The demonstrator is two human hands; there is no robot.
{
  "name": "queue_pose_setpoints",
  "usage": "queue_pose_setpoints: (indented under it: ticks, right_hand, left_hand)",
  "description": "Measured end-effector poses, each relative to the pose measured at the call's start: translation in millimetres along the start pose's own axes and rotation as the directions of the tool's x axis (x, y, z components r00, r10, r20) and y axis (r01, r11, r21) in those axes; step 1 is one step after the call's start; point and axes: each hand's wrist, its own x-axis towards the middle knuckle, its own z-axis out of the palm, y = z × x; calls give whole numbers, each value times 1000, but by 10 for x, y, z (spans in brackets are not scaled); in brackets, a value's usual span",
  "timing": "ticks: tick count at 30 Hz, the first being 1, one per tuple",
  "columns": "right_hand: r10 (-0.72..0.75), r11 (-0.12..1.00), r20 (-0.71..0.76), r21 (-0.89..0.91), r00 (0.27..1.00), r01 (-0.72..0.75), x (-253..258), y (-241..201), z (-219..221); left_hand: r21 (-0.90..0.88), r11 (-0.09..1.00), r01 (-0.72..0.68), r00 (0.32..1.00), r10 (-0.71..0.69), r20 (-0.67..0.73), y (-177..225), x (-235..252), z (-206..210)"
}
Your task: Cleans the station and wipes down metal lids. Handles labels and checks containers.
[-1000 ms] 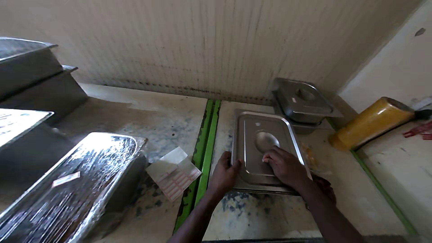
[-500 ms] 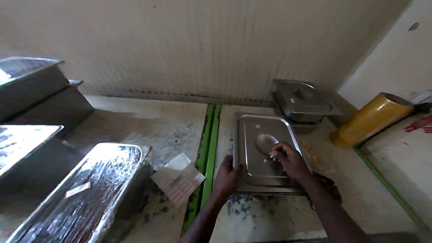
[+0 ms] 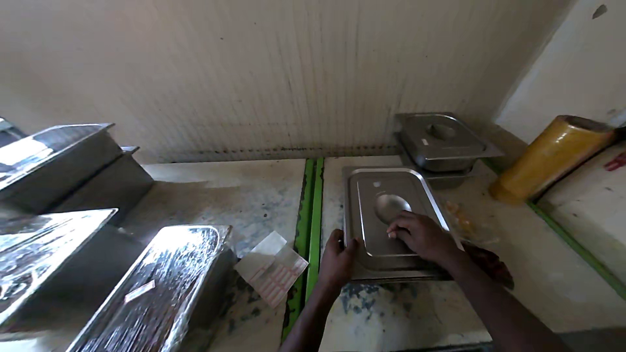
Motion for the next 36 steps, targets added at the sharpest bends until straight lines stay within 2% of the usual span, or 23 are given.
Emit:
queue_pose_setpoints:
  ticks: [7,10,14,17,20,22,24,25,27,29,30,32,34,36]
  right_hand:
    - [-84,974,-95,-217,992,61,-21,-91,137]
    - [-47,967,-64,-255,997,29,-25,-144,160]
    - [91,952,54,-298,994,-71,22,-246,110]
    - [204,967,67,-169,977,-190,52,-244,28]
    - [365,914,18,180,931,-363,5,-155,-51]
    - [443,769,20,505,896,-391,-68,-72,-96]
    - [490,485,26,822,871,-298,-164,3,-127]
    - [522,327,29,916,853,-231,-222,19,-156]
    - [628,83,25,992,778,-99,-344,3,-260]
    - [726,-7,-44,997,687,72,-484,64,-382]
    - [772,14,-108,988,627,153,-565,104,-471]
    - [814,161,-280,951,509,265,-752,176,-733]
    - [752,352,-482,871,450,344,-946,198,-1078]
    - [614,576,-697,716,370,395,-1129,161,-1397]
  left_hand:
    - [-41,999,-29,999,28,-17,20,-12,19]
    - [-22,999,-33,999,33,-17,5,-19,9]
    - [-10,999,-39,999,39,-23,6,-21,9]
    - [-18,999,-29,999,28,-30,-8,-19,20]
    - [-8,999,-35,999,35,-26,-29,1,30]
    - [-11,999,-37,999,37,-22,-42,11,45]
    - [-22,999,-39,999,38,-21,-51,7,61]
    - [-23,999,-36,999,35,-21,-46,5,66]
    - [-12,999,-34,999,34,-32,-22,-5,75]
    - [5,999,-37,998,37,-44,8,-32,78]
    - [19,999,-39,998,39,-45,17,-46,85]
    - [42,998,-37,998,39,-47,31,-81,97]
    - [62,998,-30,998,33,-50,76,-103,111]
    - [53,998,-22,998,25,-59,98,-110,122]
